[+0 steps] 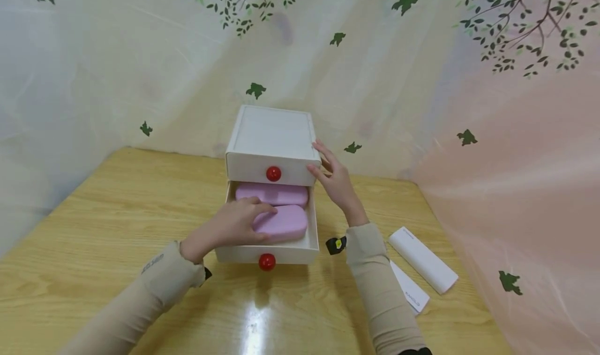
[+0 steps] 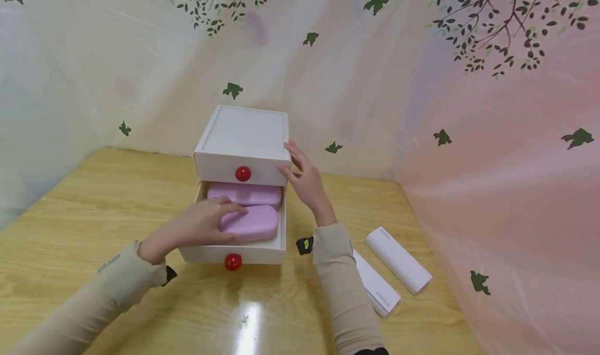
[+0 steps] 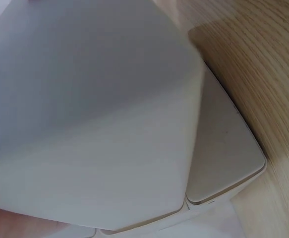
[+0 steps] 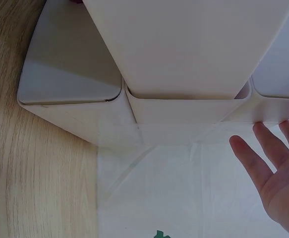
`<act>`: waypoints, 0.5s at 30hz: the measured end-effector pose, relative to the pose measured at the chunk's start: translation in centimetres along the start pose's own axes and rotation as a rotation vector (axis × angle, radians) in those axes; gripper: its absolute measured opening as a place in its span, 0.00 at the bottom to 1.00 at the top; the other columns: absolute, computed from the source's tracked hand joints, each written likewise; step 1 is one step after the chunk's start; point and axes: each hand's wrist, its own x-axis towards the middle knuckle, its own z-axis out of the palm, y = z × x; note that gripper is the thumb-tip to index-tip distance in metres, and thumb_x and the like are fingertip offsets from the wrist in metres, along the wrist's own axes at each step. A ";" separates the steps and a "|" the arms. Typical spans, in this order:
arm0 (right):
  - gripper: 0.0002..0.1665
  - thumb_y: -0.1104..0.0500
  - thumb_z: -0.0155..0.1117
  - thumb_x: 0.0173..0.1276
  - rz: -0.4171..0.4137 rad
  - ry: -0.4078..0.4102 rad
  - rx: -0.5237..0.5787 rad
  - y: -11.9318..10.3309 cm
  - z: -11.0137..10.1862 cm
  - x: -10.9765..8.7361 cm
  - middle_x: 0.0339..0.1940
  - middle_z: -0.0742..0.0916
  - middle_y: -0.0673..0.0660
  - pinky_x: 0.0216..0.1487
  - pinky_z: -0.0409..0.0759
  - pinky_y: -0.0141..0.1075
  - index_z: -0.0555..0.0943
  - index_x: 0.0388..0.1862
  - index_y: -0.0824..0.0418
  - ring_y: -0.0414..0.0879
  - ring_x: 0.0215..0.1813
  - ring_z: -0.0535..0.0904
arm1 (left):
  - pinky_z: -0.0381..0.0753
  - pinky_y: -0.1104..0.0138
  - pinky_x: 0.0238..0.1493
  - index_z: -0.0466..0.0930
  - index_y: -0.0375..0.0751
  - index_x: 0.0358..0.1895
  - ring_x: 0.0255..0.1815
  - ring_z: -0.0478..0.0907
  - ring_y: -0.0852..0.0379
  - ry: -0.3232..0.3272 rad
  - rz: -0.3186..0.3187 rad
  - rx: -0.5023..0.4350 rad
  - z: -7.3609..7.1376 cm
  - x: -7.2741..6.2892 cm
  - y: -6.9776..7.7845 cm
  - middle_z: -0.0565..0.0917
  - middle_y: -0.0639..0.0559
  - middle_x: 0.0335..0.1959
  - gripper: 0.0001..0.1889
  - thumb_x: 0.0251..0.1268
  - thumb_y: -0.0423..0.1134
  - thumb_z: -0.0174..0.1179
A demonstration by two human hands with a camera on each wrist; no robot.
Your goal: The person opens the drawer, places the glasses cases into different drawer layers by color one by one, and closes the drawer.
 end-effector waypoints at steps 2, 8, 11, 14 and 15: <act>0.33 0.52 0.57 0.74 -0.001 0.002 0.001 0.0 0.0 0.0 0.80 0.57 0.44 0.65 0.74 0.54 0.61 0.75 0.47 0.60 0.74 0.64 | 0.82 0.55 0.45 0.80 0.46 0.58 0.46 0.80 0.49 -0.002 -0.026 -0.009 0.0 0.2 0.0 0.82 0.43 0.49 0.29 0.50 0.50 0.70; 0.34 0.50 0.58 0.73 -0.012 0.009 -0.001 0.0 0.0 0.0 0.80 0.58 0.46 0.64 0.75 0.54 0.62 0.75 0.47 0.61 0.74 0.64 | 0.81 0.52 0.48 0.79 0.48 0.59 0.49 0.79 0.48 -0.011 -0.053 -0.014 0.1 0.6 -0.3 0.81 0.44 0.51 0.30 0.50 0.50 0.71; 0.34 0.51 0.58 0.73 -0.014 0.008 -0.003 0.1 0.0 0.0 0.80 0.58 0.47 0.64 0.75 0.54 0.62 0.75 0.48 0.61 0.74 0.64 | 0.81 0.54 0.48 0.79 0.48 0.59 0.47 0.79 0.49 -0.010 -0.047 -0.019 0.2 0.6 -0.4 0.81 0.44 0.50 0.30 0.50 0.50 0.72; 0.33 0.53 0.57 0.73 -0.013 0.006 0.000 0.1 0.0 0.0 0.80 0.58 0.46 0.64 0.75 0.54 0.61 0.75 0.48 0.61 0.74 0.64 | 0.81 0.53 0.48 0.78 0.48 0.59 0.48 0.79 0.49 -0.009 -0.046 -0.035 0.3 0.6 -0.5 0.81 0.44 0.51 0.31 0.49 0.50 0.73; 0.33 0.53 0.57 0.73 -0.012 0.005 0.001 0.1 0.0 -0.1 0.80 0.58 0.46 0.64 0.75 0.54 0.61 0.75 0.48 0.60 0.74 0.64 | 0.81 0.53 0.49 0.78 0.48 0.60 0.48 0.78 0.49 -0.008 -0.047 -0.043 0.3 0.6 -0.5 0.80 0.44 0.51 0.31 0.48 0.49 0.73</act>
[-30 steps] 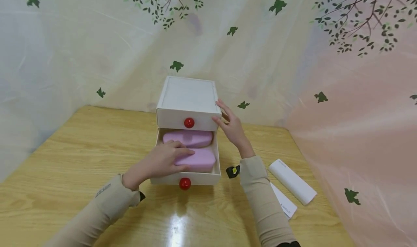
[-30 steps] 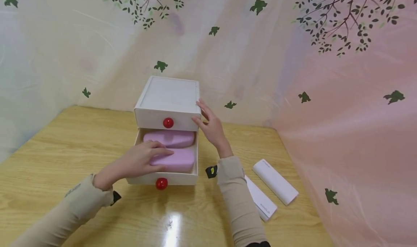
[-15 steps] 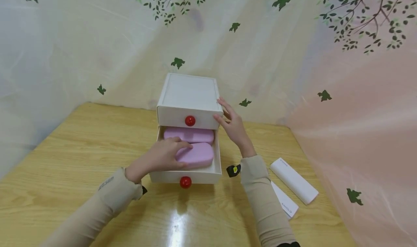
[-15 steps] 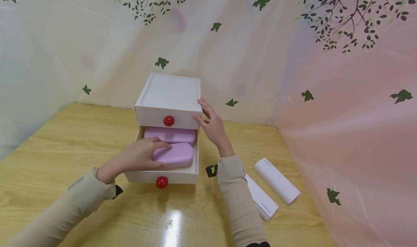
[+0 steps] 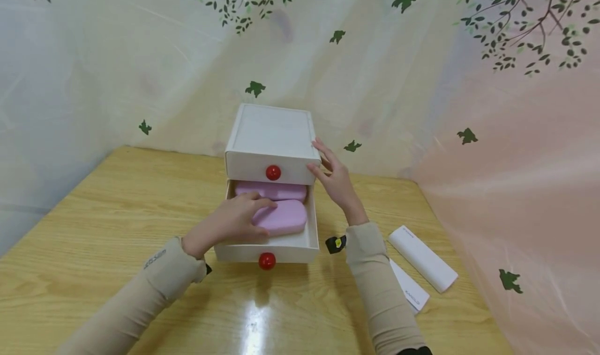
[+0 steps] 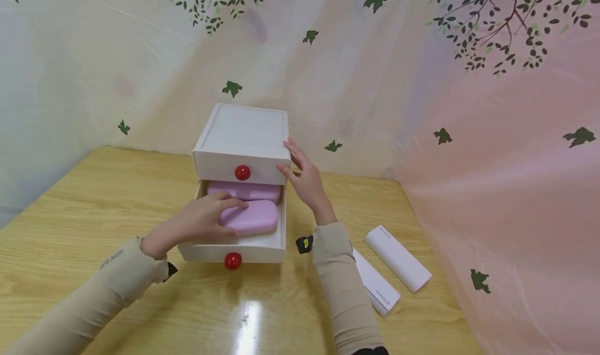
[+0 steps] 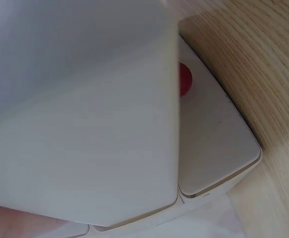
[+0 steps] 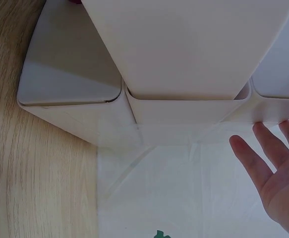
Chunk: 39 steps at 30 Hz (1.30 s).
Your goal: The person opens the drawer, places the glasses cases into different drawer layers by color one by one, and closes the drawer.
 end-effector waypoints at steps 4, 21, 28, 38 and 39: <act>0.33 0.55 0.57 0.74 0.010 0.000 0.001 -0.1 0.0 -0.1 0.80 0.58 0.45 0.65 0.74 0.54 0.61 0.75 0.50 0.60 0.75 0.64 | 0.81 0.54 0.50 0.79 0.47 0.59 0.49 0.78 0.49 0.014 0.001 -0.023 0.1 0.0 -0.1 0.80 0.44 0.52 0.31 0.48 0.50 0.73; 0.33 0.53 0.57 0.74 0.026 -0.009 0.009 -0.1 0.1 -0.3 0.80 0.57 0.45 0.66 0.72 0.54 0.61 0.75 0.49 0.61 0.75 0.63 | 0.81 0.53 0.54 0.80 0.42 0.56 0.51 0.81 0.50 0.207 0.125 -0.240 -1.5 -3.2 2.1 0.84 0.47 0.50 0.23 0.57 0.43 0.69; 0.34 0.53 0.57 0.74 0.013 -0.004 0.003 -0.4 0.0 -0.1 0.80 0.57 0.46 0.66 0.72 0.54 0.61 0.76 0.49 0.61 0.75 0.62 | 0.85 0.63 0.44 0.81 0.36 0.53 0.40 0.83 0.53 0.352 0.220 -0.398 -0.8 -4.8 3.5 0.86 0.47 0.41 0.20 0.56 0.35 0.70; 0.34 0.53 0.57 0.74 0.011 -0.006 0.008 -0.3 0.0 -0.1 0.80 0.57 0.45 0.66 0.73 0.54 0.60 0.76 0.49 0.61 0.75 0.62 | 0.85 0.71 0.38 0.83 0.35 0.45 0.35 0.81 0.67 0.462 0.119 -0.550 0.8 -7.2 4.3 0.86 0.51 0.33 0.13 0.55 0.27 0.67; 0.34 0.53 0.57 0.74 0.012 -0.006 0.009 -0.2 0.0 -0.1 0.80 0.56 0.45 0.66 0.73 0.54 0.60 0.76 0.49 0.61 0.75 0.62 | 0.85 0.71 0.37 0.83 0.36 0.43 0.34 0.81 0.68 0.475 0.112 -0.554 1.0 -7.4 4.3 0.86 0.52 0.32 0.12 0.54 0.27 0.67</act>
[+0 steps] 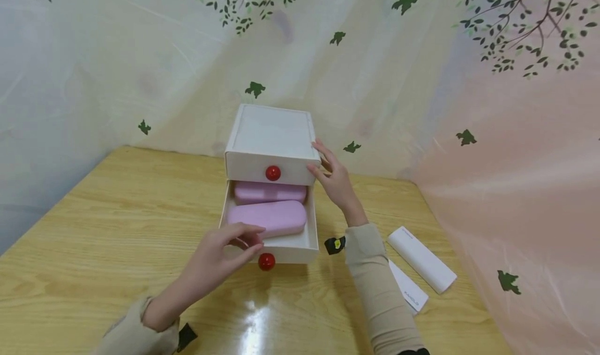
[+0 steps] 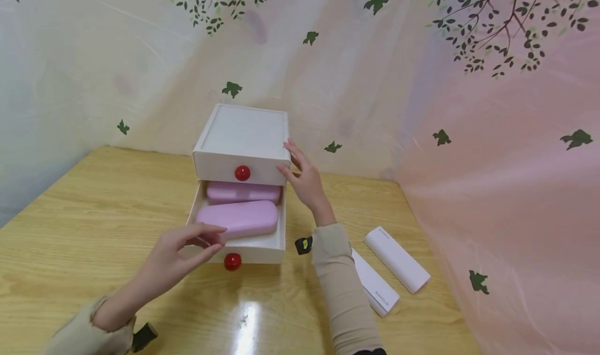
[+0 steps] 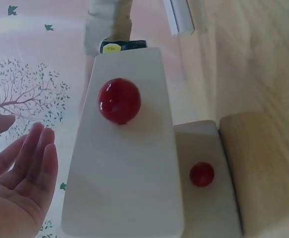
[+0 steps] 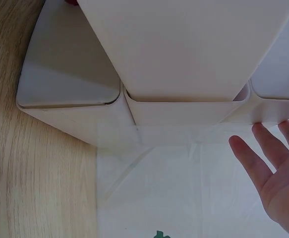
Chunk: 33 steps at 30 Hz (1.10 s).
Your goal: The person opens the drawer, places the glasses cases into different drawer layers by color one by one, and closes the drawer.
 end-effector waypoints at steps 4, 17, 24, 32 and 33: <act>0.34 0.52 0.57 0.74 0.001 0.004 -0.003 0.1 0.0 0.0 0.80 0.57 0.44 0.66 0.73 0.54 0.61 0.76 0.48 0.61 0.75 0.63 | 0.85 0.71 0.35 0.84 0.34 0.41 0.33 0.80 0.69 0.026 -0.016 -0.038 0.2 -0.9 0.1 0.87 0.50 0.31 0.10 0.55 0.26 0.67; 0.34 0.53 0.57 0.74 0.004 0.003 -0.016 0.2 0.0 0.0 0.80 0.56 0.45 0.65 0.73 0.55 0.60 0.76 0.49 0.61 0.75 0.63 | 0.85 0.69 0.35 0.82 0.31 0.42 0.32 0.82 0.67 -0.089 -0.309 -0.328 1.2 -3.5 -0.9 0.87 0.39 0.34 0.09 0.65 0.33 0.60; 0.34 0.53 0.56 0.74 0.014 0.002 -0.009 0.2 0.0 0.1 0.80 0.56 0.44 0.66 0.72 0.55 0.60 0.76 0.48 0.61 0.75 0.62 | 0.86 0.66 0.36 0.80 0.25 0.44 0.31 0.82 0.63 -0.139 -0.463 -0.434 1.7 -3.9 -1.7 0.85 0.34 0.33 0.13 0.68 0.36 0.58; 0.34 0.53 0.56 0.74 0.019 0.001 -0.007 0.1 0.1 0.1 0.80 0.56 0.44 0.66 0.72 0.55 0.60 0.76 0.49 0.61 0.75 0.62 | 0.87 0.62 0.37 0.76 0.17 0.45 0.32 0.82 0.62 -0.151 -0.622 -0.546 2.5 -4.2 -2.6 0.85 0.36 0.34 0.19 0.67 0.37 0.59; 0.34 0.53 0.56 0.74 0.019 0.002 -0.008 0.1 0.1 0.0 0.80 0.56 0.44 0.66 0.72 0.55 0.60 0.76 0.49 0.61 0.75 0.62 | 0.87 0.62 0.37 0.76 0.17 0.46 0.32 0.82 0.61 -0.155 -0.640 -0.557 2.6 -4.2 -2.6 0.85 0.36 0.33 0.20 0.67 0.37 0.59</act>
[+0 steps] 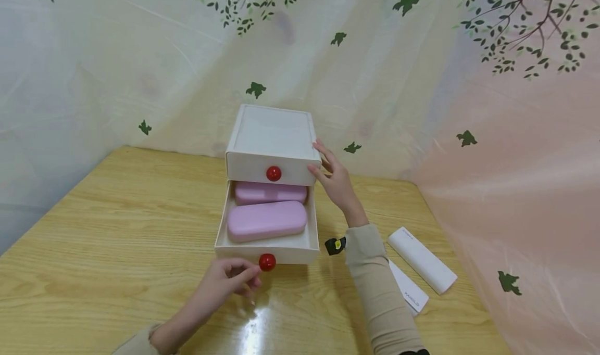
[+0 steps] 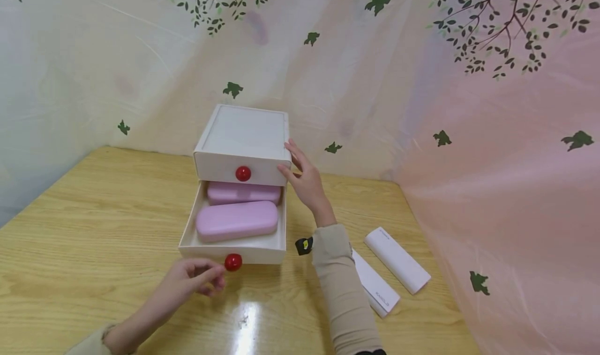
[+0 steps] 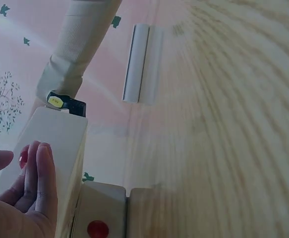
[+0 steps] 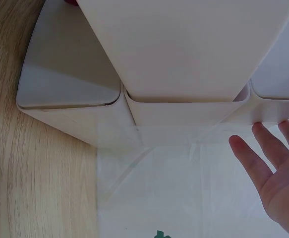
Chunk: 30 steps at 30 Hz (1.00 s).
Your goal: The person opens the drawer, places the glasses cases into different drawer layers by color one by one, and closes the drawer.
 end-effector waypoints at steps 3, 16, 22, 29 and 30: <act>0.34 0.53 0.56 0.74 -0.006 0.002 -0.003 -0.1 0.0 0.0 0.80 0.57 0.44 0.66 0.72 0.55 0.60 0.76 0.48 0.61 0.75 0.62 | 0.87 0.64 0.37 0.75 0.16 0.47 0.32 0.83 0.58 -0.016 -0.033 -0.029 0.2 0.2 -0.3 0.85 0.37 0.34 0.21 0.68 0.38 0.59; 0.34 0.54 0.56 0.74 0.002 -0.002 -0.001 0.0 0.0 0.0 0.80 0.56 0.45 0.66 0.72 0.53 0.60 0.76 0.50 0.61 0.75 0.62 | 0.87 0.64 0.37 0.74 0.15 0.47 0.33 0.84 0.57 -0.007 -0.039 -0.055 0.8 1.0 -0.5 0.86 0.32 0.36 0.21 0.69 0.38 0.57; 0.34 0.52 0.56 0.74 0.010 0.009 -0.012 -0.1 -0.1 0.1 0.80 0.57 0.44 0.66 0.73 0.53 0.60 0.76 0.48 0.60 0.75 0.63 | 0.87 0.64 0.36 0.74 0.14 0.46 0.31 0.84 0.60 -0.006 -0.009 -0.055 0.6 1.4 0.2 0.85 0.31 0.35 0.21 0.69 0.38 0.57; 0.34 0.52 0.56 0.74 0.014 0.006 -0.016 -0.1 0.1 0.2 0.80 0.56 0.44 0.66 0.73 0.53 0.60 0.76 0.47 0.61 0.75 0.62 | 0.87 0.63 0.37 0.75 0.14 0.46 0.31 0.84 0.60 -0.013 -0.028 -0.050 0.4 1.7 0.7 0.86 0.35 0.33 0.21 0.69 0.38 0.56; 0.34 0.52 0.56 0.74 0.014 0.007 -0.015 0.0 0.1 0.2 0.80 0.56 0.44 0.66 0.73 0.53 0.60 0.76 0.47 0.60 0.75 0.62 | 0.87 0.63 0.37 0.75 0.14 0.46 0.31 0.84 0.60 -0.015 -0.030 -0.048 0.3 1.7 0.7 0.86 0.35 0.33 0.21 0.69 0.38 0.56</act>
